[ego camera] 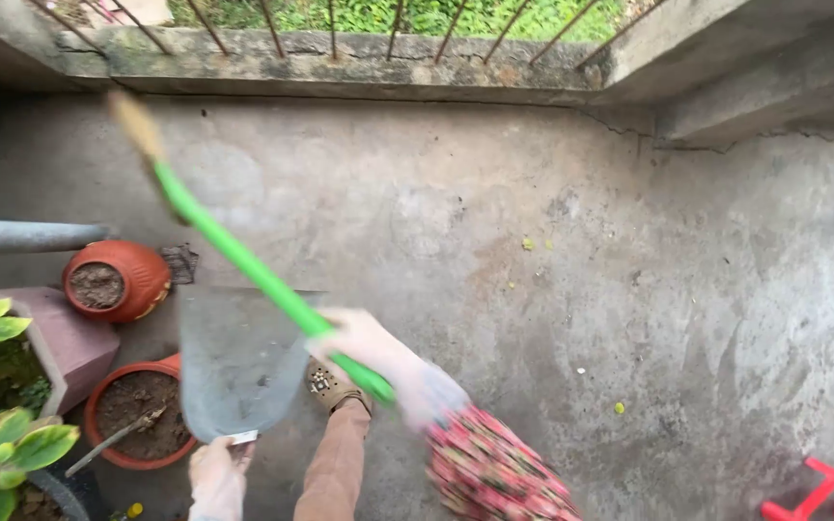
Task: Sweeping debris from a concrete floor into a dustpan using a broom.
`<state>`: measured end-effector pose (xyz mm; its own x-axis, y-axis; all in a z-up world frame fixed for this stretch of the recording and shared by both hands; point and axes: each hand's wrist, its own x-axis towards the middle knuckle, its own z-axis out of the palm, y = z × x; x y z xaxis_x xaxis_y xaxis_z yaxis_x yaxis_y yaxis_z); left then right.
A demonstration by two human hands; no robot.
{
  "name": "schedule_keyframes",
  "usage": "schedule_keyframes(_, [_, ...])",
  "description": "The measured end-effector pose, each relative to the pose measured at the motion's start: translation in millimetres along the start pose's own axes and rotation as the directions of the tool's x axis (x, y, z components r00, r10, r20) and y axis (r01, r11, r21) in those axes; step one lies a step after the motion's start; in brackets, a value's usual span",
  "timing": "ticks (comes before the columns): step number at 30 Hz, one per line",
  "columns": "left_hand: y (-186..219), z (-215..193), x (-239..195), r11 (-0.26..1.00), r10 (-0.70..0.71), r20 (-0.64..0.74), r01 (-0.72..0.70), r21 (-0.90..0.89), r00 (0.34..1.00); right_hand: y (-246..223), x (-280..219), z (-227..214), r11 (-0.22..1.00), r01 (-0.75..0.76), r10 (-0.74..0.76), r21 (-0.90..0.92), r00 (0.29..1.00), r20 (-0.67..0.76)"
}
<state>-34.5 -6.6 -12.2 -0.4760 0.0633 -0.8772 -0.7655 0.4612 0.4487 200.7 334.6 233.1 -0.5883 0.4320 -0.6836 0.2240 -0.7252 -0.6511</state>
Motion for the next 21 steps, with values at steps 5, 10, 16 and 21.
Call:
schedule_keyframes(5, [60, 22, 5, 0.999, 0.007, -0.040, -0.008, -0.034, 0.999, -9, 54, -44, 0.974, -0.094, 0.121, 0.207, 0.985, -0.121])
schedule_keyframes(10, [62, 71, 10, 0.998, 0.052, 0.018, -0.051, -0.047, 0.998, 98, -84, -172, 0.744, 0.021, 0.111, 0.668, 0.982, -0.154])
schedule_keyframes(16, [37, 146, -37, 0.994, 0.110, 0.211, -0.114, 0.005, 0.971, 216, -279, -206, 0.619, 0.161, 0.316, 0.769, 0.845, -0.432])
schedule_keyframes(21, [-8, 187, -92, 0.992, 0.091, 0.241, -0.108, 0.059, 0.966, 249, -346, -175, 0.645, 0.216, 0.395, 0.733, 0.728, -0.561])
